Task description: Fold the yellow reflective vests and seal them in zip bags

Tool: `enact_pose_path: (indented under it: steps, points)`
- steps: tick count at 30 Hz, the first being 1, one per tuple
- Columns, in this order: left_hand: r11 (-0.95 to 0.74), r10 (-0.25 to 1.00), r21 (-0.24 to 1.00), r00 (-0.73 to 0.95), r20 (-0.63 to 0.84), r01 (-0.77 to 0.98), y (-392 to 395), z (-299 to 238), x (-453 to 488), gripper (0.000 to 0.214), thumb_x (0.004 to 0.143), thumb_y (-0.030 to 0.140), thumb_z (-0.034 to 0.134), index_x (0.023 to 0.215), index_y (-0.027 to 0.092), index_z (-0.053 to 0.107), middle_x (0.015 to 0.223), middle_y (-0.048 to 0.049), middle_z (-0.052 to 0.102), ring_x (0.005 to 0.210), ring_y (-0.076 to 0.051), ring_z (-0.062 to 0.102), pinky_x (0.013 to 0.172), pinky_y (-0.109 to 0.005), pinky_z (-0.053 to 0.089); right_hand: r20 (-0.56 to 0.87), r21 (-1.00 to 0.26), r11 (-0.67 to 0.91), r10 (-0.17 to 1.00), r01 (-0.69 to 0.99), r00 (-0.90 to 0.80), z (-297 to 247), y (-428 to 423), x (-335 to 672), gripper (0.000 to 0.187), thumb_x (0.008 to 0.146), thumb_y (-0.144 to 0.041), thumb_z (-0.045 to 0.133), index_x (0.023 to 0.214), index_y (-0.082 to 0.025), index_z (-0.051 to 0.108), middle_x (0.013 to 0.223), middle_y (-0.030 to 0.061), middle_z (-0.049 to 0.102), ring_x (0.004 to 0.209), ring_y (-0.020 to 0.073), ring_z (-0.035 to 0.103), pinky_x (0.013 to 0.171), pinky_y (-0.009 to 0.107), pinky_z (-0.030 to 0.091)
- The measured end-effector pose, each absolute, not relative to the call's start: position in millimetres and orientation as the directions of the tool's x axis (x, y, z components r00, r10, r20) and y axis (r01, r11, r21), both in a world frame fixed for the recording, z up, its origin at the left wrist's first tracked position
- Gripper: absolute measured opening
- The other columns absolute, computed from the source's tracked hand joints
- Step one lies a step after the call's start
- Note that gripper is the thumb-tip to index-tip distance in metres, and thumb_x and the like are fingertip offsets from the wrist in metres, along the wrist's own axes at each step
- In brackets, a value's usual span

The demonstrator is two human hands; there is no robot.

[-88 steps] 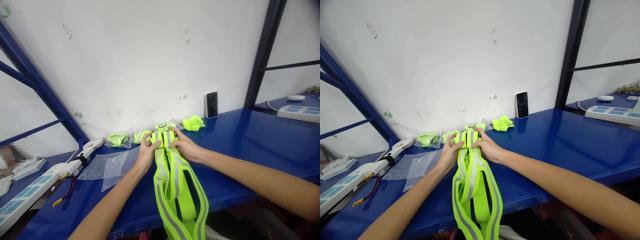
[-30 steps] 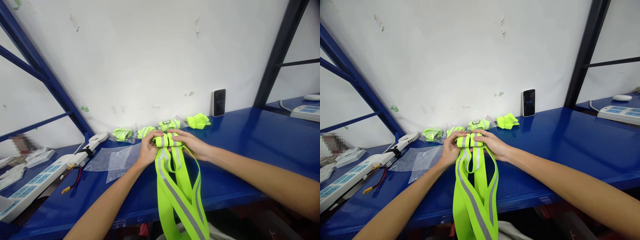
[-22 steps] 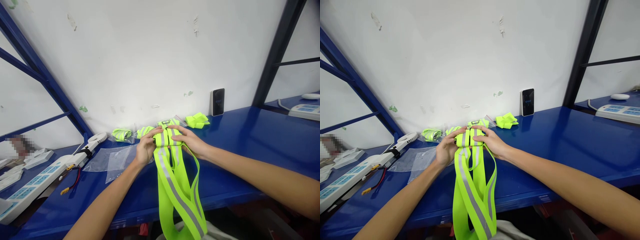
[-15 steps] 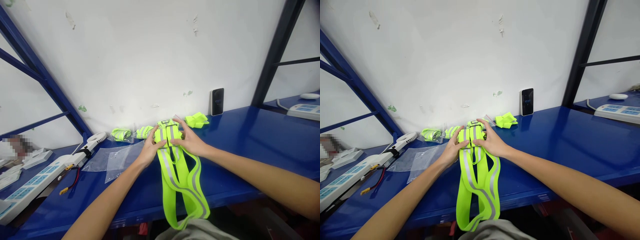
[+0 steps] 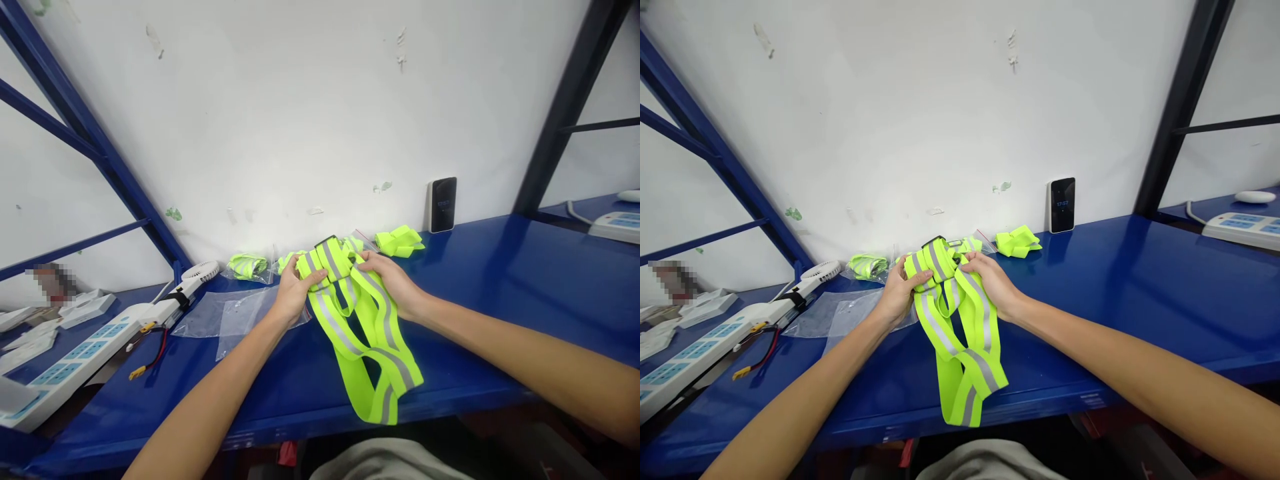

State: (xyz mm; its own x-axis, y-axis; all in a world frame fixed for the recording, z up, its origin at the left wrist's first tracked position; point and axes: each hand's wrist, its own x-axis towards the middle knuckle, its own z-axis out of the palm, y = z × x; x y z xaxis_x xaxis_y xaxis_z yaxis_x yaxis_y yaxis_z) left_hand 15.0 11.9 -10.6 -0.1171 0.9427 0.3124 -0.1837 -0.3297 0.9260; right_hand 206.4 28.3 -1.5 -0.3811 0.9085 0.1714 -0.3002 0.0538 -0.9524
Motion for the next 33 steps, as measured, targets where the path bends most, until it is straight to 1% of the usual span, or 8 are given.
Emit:
enact_pose_path:
  steps: [4,12,19,21,24,27,30,33]
  points:
    - [-0.279,0.960,0.914,-0.066,0.272,-0.296,9.6,-10.6,18.1,0.047,0.063,0.024,0.085,0.102,0.017,0.059,0.098,-0.0059,0.073,0.086,-0.022,0.071,0.081,-0.035,0.056,0.072,-0.926,-0.095,0.906,-0.365,-0.417,4.1,24.2,206.3,0.028,0.067,-0.026,0.073,0.068,-0.021,0.046,0.061,-0.0059,0.050,0.053,0.0112,0.051,0.052,0.024,0.042]
    - [-0.140,0.978,0.884,0.078,0.194,-0.446,0.4,-4.7,22.6,0.049,0.067,0.020,0.080,0.112,0.014,0.060,0.097,-0.0098,0.075,0.092,-0.028,0.072,0.088,-0.042,0.056,0.133,-0.941,-0.030,0.883,-0.336,-0.450,1.2,29.6,209.1,0.026,0.065,-0.028,0.078,0.063,-0.019,0.054,0.058,-0.0052,0.055,0.052,0.0104,0.052,0.053,0.024,0.041]
    - [-0.167,0.979,0.904,0.044,0.200,-0.394,4.0,-8.6,24.9,0.053,0.066,0.021,0.082,0.113,0.016,0.057,0.093,-0.0069,0.074,0.079,-0.023,0.072,0.076,-0.037,0.057,0.221,-0.957,0.137,0.916,-0.256,-0.334,-14.0,37.2,201.3,0.022,0.060,-0.029,0.080,0.068,-0.017,0.064,0.071,0.0006,0.067,0.065,0.0151,0.062,0.063,0.028,0.049]
    - [-0.220,0.971,0.909,0.013,0.240,-0.355,6.0,-11.2,24.8,0.051,0.066,0.022,0.082,0.110,0.016,0.056,0.094,-0.0063,0.072,0.080,-0.022,0.071,0.076,-0.035,0.057,0.251,-0.951,0.175,0.917,-0.254,-0.310,-16.5,37.3,200.8,0.025,0.060,-0.027,0.081,0.075,-0.018,0.064,0.074,0.0007,0.067,0.068,0.0166,0.064,0.065,0.029,0.051]
    - [-0.290,0.954,0.913,-0.016,0.298,-0.287,8.8,-15.9,22.6,0.052,0.067,0.024,0.082,0.110,0.018,0.053,0.096,-0.0047,0.070,0.081,-0.020,0.069,0.075,-0.033,0.055,0.272,-0.949,0.198,0.908,-0.243,-0.320,-19.5,36.1,202.5,0.047,0.063,-0.024,0.079,0.106,-0.022,0.060,0.076,-0.0011,0.067,0.065,0.0185,0.067,0.060,0.031,0.054]
    - [-0.304,0.952,0.933,-0.025,0.305,-0.192,11.0,-20.0,18.5,0.053,0.068,0.026,0.081,0.111,0.019,0.051,0.097,-0.0038,0.069,0.083,-0.019,0.067,0.077,-0.032,0.053,0.327,-0.944,0.320,0.872,-0.082,-0.364,-22.0,33.7,205.8,0.068,0.067,-0.021,0.076,0.130,-0.023,0.052,0.086,0.0020,0.069,0.071,0.0206,0.069,0.064,0.034,0.056]
    - [-0.299,0.954,0.949,-0.011,0.299,-0.102,11.4,-20.1,13.8,0.052,0.070,0.028,0.080,0.113,0.019,0.051,0.097,-0.0030,0.067,0.084,-0.018,0.065,0.078,-0.031,0.052,0.342,-0.918,0.396,0.823,0.027,-0.454,-20.3,31.3,208.5,0.081,0.068,-0.020,0.077,0.142,-0.022,0.044,0.100,0.0063,0.071,0.080,0.0232,0.071,0.073,0.038,0.058]
    - [-0.311,0.950,0.950,0.019,0.312,-0.041,8.9,-15.8,10.8,0.053,0.071,0.029,0.079,0.114,0.020,0.050,0.094,-0.0009,0.065,0.083,-0.017,0.064,0.076,-0.029,0.051,0.283,-0.951,0.306,0.805,-0.045,-0.521,-12.7,30.5,209.8,0.076,0.071,-0.025,0.078,0.140,-0.021,0.047,0.110,0.0086,0.070,0.097,0.0253,0.068,0.083,0.039,0.057]
